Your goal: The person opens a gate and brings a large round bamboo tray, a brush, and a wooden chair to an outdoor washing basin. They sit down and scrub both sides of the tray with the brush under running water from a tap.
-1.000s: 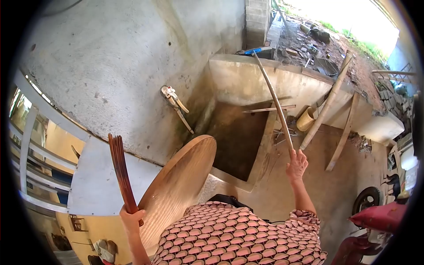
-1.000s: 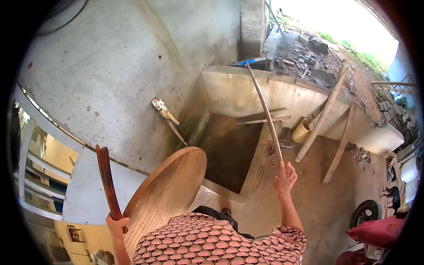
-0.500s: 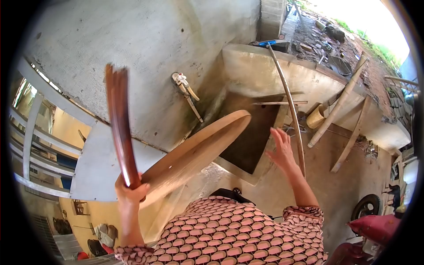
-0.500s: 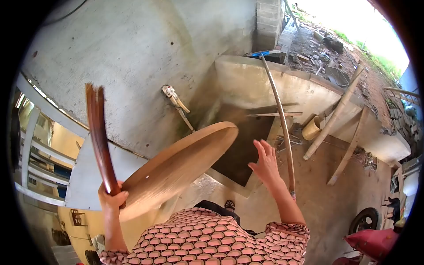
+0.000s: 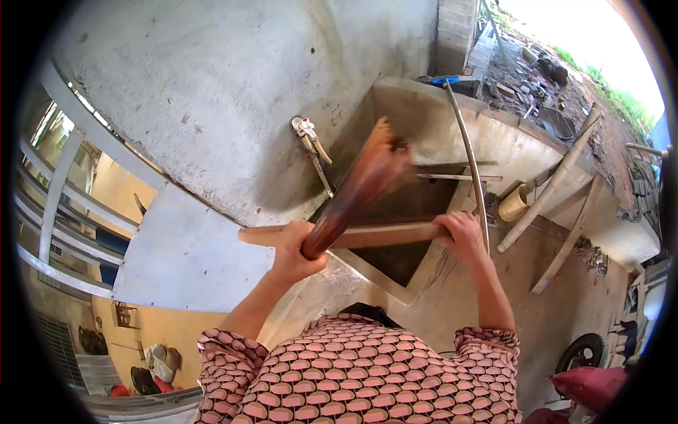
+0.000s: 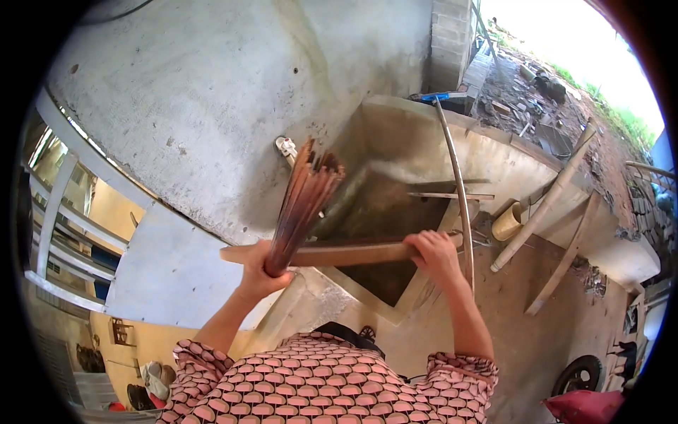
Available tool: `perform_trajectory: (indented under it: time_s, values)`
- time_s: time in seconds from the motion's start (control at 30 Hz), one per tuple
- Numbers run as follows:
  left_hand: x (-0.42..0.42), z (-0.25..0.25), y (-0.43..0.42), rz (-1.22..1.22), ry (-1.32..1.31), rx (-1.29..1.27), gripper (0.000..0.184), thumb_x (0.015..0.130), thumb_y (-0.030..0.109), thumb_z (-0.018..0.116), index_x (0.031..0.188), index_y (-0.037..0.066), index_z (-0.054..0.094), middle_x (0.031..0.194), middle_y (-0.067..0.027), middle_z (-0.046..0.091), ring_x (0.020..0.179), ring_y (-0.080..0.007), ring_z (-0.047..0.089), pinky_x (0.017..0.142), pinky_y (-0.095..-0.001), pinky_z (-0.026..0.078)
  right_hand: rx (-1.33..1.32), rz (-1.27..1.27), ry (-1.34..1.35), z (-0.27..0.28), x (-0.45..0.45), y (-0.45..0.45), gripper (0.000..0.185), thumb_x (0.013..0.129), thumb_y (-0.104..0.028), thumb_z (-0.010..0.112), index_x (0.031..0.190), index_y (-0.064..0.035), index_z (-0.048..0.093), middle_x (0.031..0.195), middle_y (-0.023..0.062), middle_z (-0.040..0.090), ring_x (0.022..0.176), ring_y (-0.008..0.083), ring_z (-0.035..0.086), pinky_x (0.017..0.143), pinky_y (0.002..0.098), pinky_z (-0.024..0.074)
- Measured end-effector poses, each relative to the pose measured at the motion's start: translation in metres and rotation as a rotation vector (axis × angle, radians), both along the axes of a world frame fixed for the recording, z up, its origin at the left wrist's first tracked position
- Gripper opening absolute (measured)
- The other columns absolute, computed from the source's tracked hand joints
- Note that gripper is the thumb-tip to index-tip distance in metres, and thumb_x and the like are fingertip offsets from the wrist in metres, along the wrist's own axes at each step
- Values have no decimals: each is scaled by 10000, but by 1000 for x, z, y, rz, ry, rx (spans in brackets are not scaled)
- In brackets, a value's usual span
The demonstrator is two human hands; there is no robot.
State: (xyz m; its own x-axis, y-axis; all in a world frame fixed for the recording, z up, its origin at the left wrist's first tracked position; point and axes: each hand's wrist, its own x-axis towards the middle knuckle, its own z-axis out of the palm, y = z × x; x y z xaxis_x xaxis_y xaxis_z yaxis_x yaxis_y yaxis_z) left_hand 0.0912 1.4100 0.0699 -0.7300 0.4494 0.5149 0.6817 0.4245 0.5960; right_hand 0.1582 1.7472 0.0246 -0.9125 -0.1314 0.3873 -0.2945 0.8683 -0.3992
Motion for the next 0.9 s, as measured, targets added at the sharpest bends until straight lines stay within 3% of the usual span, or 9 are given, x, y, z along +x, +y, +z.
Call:
perform_trajectory:
  time_s: [0.07,0.2,0.27,0.4,0.6,0.67,0.77,0.83,0.9]
  values:
    - [2,-34,-2,25,-266,143,302,509,70,667,783,60,539,669,-70,492,615,-237,461,576,-320,382,11,-30,118,-33,15,-5,203,626,-83,615,815,-115,547,788,15,559,785,203,527,724,334,373]
    - [9,-99,-5,-10,-387,2,333,512,65,686,794,39,511,739,-48,473,649,-163,452,588,-281,371,-2,-157,51,-98,53,-32,247,533,-47,587,761,-133,545,759,-6,548,759,181,508,717,318,361]
    - [13,-127,2,140,-306,-57,244,471,187,661,601,70,491,532,-46,427,610,-245,441,588,-333,349,-39,-181,15,-130,65,-44,263,503,-29,578,744,-127,533,782,0,544,776,198,499,709,327,361]
    - [11,-203,-4,218,-338,-233,260,458,231,662,601,67,519,555,-79,476,634,-278,461,643,-372,361,-81,-210,-90,-198,84,-61,272,469,-21,582,710,-119,504,855,-6,533,814,217,479,701,341,357]
    - [14,-220,-30,392,-366,-443,302,412,304,669,612,83,621,627,-102,565,727,-279,510,747,-347,366,-103,-86,-185,-240,85,-91,135,609,-90,564,737,-132,563,852,-1,522,851,212,467,707,346,351]
    - [23,-218,-44,616,-797,-162,287,426,284,673,620,80,620,618,-92,580,672,-258,528,750,-333,365,-30,-55,-295,-253,93,-101,113,621,-105,560,729,-133,560,809,14,505,845,217,467,710,352,347]
    - [45,-270,-87,834,-798,38,254,449,212,692,644,70,613,575,-63,582,547,-205,544,612,-326,419,-30,-39,-353,-259,105,-109,131,612,-108,562,738,-137,548,788,27,496,852,227,466,706,358,345]
    - [55,-241,-82,941,-1019,257,260,480,148,701,683,37,583,552,-55,555,465,-166,528,433,-295,421,-3,13,-508,-271,114,-109,164,620,-98,556,779,-141,554,831,44,514,883,233,469,713,367,355]
    - [65,-235,-86,982,-1030,282,261,490,132,696,698,30,574,555,-55,551,449,-165,520,415,-287,411,13,72,-623,-288,122,-112,175,633,-95,552,800,-147,565,851,47,522,909,232,468,723,372,361]
